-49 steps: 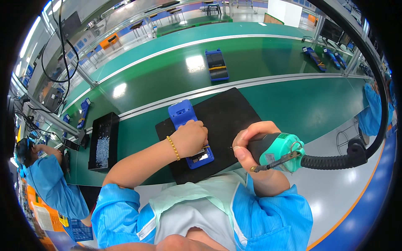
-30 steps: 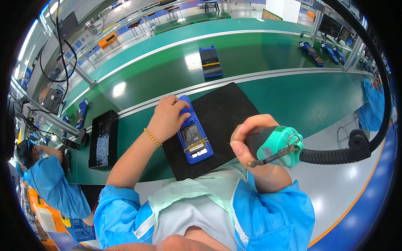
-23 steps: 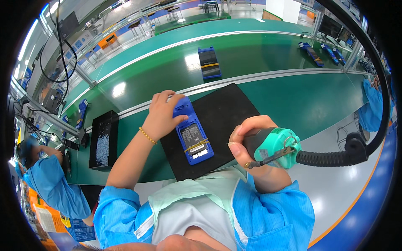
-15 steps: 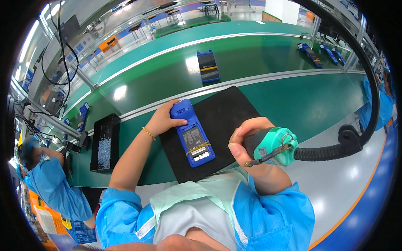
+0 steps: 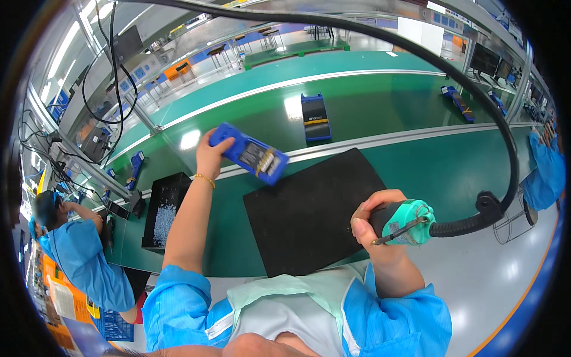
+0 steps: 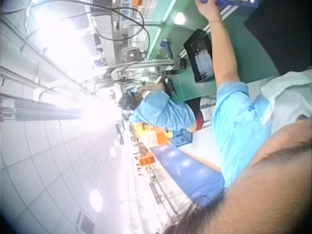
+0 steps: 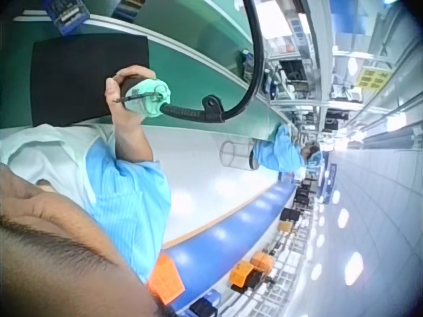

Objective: Using an electric screwdriver to fasten screws onto electronic handheld devices on an assembly line.

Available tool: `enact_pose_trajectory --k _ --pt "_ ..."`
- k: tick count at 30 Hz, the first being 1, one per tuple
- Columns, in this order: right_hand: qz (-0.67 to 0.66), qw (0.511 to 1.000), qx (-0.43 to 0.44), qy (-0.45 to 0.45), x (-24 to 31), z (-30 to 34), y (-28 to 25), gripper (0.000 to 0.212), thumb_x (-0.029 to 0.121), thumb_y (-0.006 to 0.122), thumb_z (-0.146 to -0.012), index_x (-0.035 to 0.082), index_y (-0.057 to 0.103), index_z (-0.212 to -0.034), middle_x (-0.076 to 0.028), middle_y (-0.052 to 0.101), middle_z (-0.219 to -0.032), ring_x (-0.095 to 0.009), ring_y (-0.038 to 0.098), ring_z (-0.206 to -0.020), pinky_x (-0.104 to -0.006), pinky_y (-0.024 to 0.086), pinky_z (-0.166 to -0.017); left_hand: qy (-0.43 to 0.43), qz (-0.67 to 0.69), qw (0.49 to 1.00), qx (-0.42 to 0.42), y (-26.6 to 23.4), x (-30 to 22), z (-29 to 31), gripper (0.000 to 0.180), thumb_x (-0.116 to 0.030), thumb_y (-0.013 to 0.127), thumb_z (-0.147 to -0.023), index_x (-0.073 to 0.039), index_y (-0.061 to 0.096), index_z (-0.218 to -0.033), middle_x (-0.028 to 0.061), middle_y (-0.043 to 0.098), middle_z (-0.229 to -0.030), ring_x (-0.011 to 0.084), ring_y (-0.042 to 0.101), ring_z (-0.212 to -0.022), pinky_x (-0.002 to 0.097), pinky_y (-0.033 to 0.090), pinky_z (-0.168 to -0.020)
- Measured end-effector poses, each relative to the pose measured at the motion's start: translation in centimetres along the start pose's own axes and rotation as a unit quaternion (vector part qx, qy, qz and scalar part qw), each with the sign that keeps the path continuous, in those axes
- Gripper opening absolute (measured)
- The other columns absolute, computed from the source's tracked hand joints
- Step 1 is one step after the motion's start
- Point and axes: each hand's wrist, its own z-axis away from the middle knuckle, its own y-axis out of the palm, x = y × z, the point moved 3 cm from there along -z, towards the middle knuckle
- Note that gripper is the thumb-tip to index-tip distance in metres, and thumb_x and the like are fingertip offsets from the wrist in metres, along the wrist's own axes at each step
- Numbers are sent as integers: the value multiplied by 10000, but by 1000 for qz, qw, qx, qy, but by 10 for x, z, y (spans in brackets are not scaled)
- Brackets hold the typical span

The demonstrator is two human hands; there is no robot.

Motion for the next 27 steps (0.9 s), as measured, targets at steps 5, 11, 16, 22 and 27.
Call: enact_pose_trajectory --k 5,11,16,22,27 --pt "17 1000 -24 11 -11 -4 -4 281 -45 646 -850 4 475 -1068 -50 530 -687 -95 492 -492 -249 447 -463 -82 -50 975 -200 -27 22 -41 741 -125 890 -721 31 525 -1347 147 664 -1156 223 682 -949 373 590 -731" --pt "-36 999 -12 21 -28 -17 -5 299 -124 629 -835 -12 490 -1076 -76 556 -714 -102 515 -501 -243 460 -468 -11 -225 953 -205 -67 79 -100 834 -238 921 -651 41 557 -1347 239 600 -1276 355 648 -1109 437 543 -958" --pt "-70 996 -42 28 -45 -16 -9 284 -106 624 -857 -9 485 -1085 -83 548 -736 -106 511 -508 -265 467 -486 -85 -187 955 -215 -32 88 -121 980 -251 903 -682 33 403 -1476 286 450 -1442 364 553 -1257 427 492 -1034" --pt "-94 995 -28 26 -47 -19 -7 286 -97 619 -868 4 475 -1093 -81 543 -753 -112 510 -513 -269 463 -486 -40 92 983 -152 -41 108 -122 1101 -288 826 -781 46 139 -1573 301 399 -1498 331 504 -1314 402 421 -1096" --pt "-55 998 -8 13 -51 -17 -10 292 -107 615 -865 8 467 -1090 -81 542 -748 -110 507 -513 -262 460 -484 19 -455 890 -10 50 50 -53 1178 -564 820 -731 -73 183 -1591 309 162 -1618 517 118 -1495 672 243 -1147"
